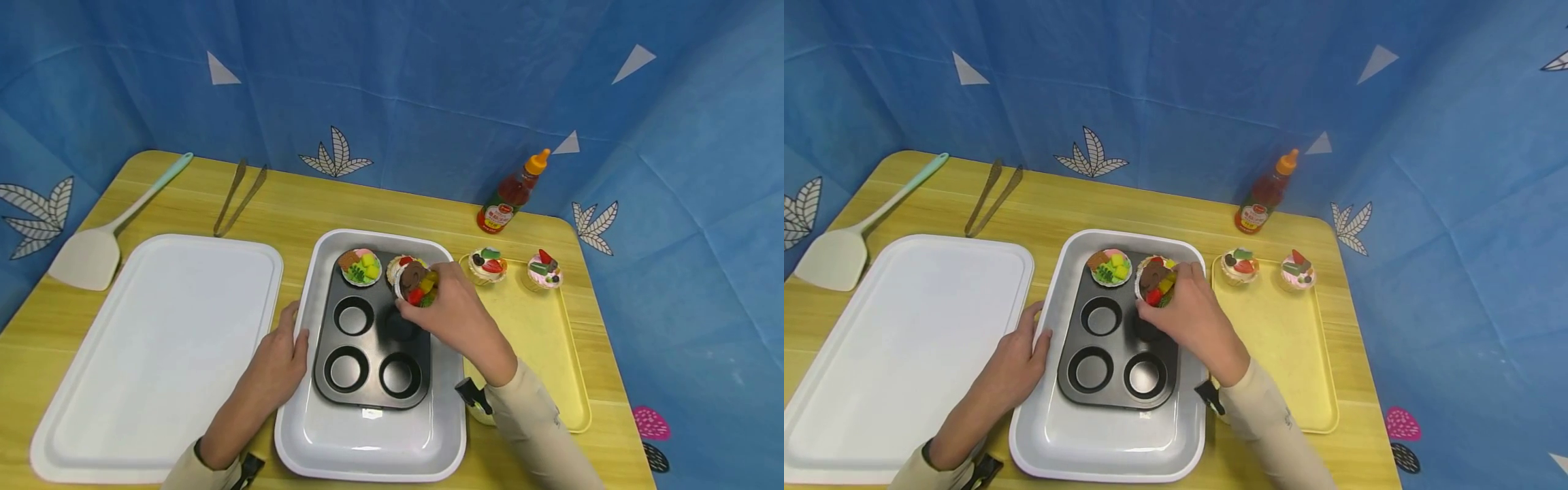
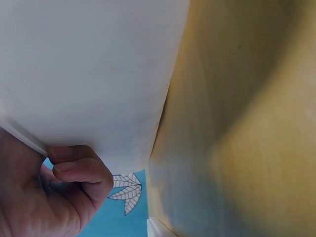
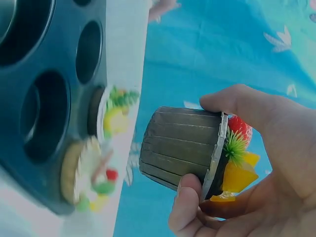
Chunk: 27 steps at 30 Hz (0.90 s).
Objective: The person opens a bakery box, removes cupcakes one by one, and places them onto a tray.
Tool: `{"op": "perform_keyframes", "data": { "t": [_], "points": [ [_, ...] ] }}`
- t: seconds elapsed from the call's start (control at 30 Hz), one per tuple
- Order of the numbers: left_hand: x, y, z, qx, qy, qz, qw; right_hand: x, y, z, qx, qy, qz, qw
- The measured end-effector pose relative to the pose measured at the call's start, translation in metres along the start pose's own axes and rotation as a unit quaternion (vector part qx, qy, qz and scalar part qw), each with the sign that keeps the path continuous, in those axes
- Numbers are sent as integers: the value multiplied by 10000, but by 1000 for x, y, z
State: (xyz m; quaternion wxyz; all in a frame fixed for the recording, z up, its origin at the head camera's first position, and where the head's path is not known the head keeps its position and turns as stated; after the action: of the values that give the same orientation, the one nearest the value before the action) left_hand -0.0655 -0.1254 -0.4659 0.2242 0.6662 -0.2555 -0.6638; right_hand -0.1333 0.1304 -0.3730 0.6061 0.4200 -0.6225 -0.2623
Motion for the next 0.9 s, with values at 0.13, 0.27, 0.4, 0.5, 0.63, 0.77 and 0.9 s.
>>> {"op": "perform_keyframes", "data": {
  "t": [0.13, 0.27, 0.4, 0.5, 0.63, 0.77, 0.9],
  "points": [
    [0, 0, 0, 56, 56, 6, 10000, -16, 14, -4, -101, -250, 34, 9996],
    [-1, 0, 1, 94, 128, 7, 9999, -32, 27, -7, -230, -452, 41, 9987],
    [-1, 0, 1, 106, 135, 0, 9999, -49, 38, -11, -389, -682, 63, 9969],
    [-1, 0, 1, 134, 167, 11, 9998, -62, 46, -14, -520, -830, 85, 9952],
    [0, -1, 1, 159, 246, 38, 9996, -80, 50, -14, -750, -868, 57, 9934],
    [1, -1, 0, 142, 234, 71, 9996, -98, 47, -12, -978, -814, -113, 9918],
    [1, -1, 0, 156, 226, 73, 9996, -115, 40, -11, -1053, -935, -228, 9898]
  ]
}}
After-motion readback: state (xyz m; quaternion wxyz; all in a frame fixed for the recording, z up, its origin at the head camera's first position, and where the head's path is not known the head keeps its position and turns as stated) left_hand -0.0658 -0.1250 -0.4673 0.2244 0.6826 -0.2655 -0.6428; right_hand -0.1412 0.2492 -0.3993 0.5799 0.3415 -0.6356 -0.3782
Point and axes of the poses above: each hand's wrist, its own z-axis towards the middle knuckle, its own y-axis out of the back of the hand, x = y × z, the point moved 3 cm from there along z, towards the middle knuckle, and after that the axes turned 1 degree about y, right-handed, at the moved point
